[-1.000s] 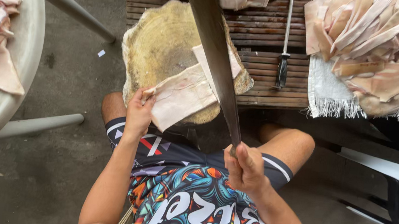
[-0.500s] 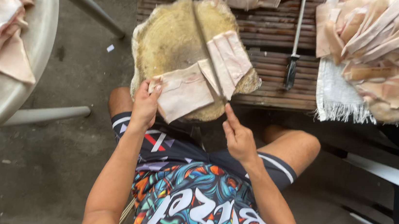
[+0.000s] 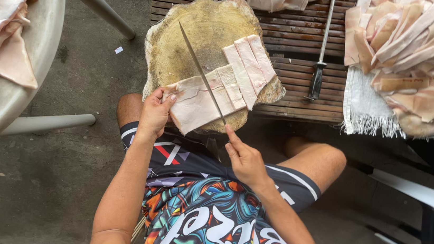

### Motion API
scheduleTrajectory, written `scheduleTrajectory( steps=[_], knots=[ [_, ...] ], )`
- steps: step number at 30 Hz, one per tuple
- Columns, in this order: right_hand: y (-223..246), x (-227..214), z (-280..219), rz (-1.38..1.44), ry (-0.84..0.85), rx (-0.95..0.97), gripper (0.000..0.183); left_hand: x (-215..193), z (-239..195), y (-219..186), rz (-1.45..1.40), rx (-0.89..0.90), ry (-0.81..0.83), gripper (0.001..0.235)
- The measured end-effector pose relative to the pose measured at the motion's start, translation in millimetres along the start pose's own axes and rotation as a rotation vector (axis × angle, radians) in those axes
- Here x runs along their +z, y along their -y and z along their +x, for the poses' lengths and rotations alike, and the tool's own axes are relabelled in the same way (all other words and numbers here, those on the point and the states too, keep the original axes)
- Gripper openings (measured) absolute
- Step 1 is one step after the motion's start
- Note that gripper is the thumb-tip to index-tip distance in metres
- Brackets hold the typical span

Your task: The person is slicing sheets of animal skin into strips on a wooden cutting board using a large knife.

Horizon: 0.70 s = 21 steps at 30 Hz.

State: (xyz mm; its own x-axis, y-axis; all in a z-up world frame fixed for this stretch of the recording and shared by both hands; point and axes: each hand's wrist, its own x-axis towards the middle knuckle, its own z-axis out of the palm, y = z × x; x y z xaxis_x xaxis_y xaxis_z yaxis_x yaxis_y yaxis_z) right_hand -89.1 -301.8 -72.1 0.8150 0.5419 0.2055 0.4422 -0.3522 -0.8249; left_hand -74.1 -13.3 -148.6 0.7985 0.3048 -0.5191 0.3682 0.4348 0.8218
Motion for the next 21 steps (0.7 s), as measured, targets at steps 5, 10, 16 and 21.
scheduleTrajectory(
  steps=[5, 10, 16, 21],
  knots=[
    [24.2, -52.5, -20.0, 0.194, -0.025, -0.087, 0.057, -0.3, -0.4, 8.5, -0.088, -0.001, 0.045, 0.022],
    [11.1, -33.7, -18.0, 0.191, -0.136, -0.253, 0.058, -6.1, 13.1, 11.0, -0.105, -0.001, 0.045, 0.023],
    [-40.2, 15.4, -17.5, -0.180, 0.065, 0.238, 0.055, -12.0, 31.2, 25.9, -0.149, 0.080, 0.061, 0.017],
    [-52.4, -2.4, -34.5, -0.205, -0.005, 0.215, 0.052, -18.2, 24.2, 34.3, -0.255, -0.043, -0.008, 0.016]
  ],
)
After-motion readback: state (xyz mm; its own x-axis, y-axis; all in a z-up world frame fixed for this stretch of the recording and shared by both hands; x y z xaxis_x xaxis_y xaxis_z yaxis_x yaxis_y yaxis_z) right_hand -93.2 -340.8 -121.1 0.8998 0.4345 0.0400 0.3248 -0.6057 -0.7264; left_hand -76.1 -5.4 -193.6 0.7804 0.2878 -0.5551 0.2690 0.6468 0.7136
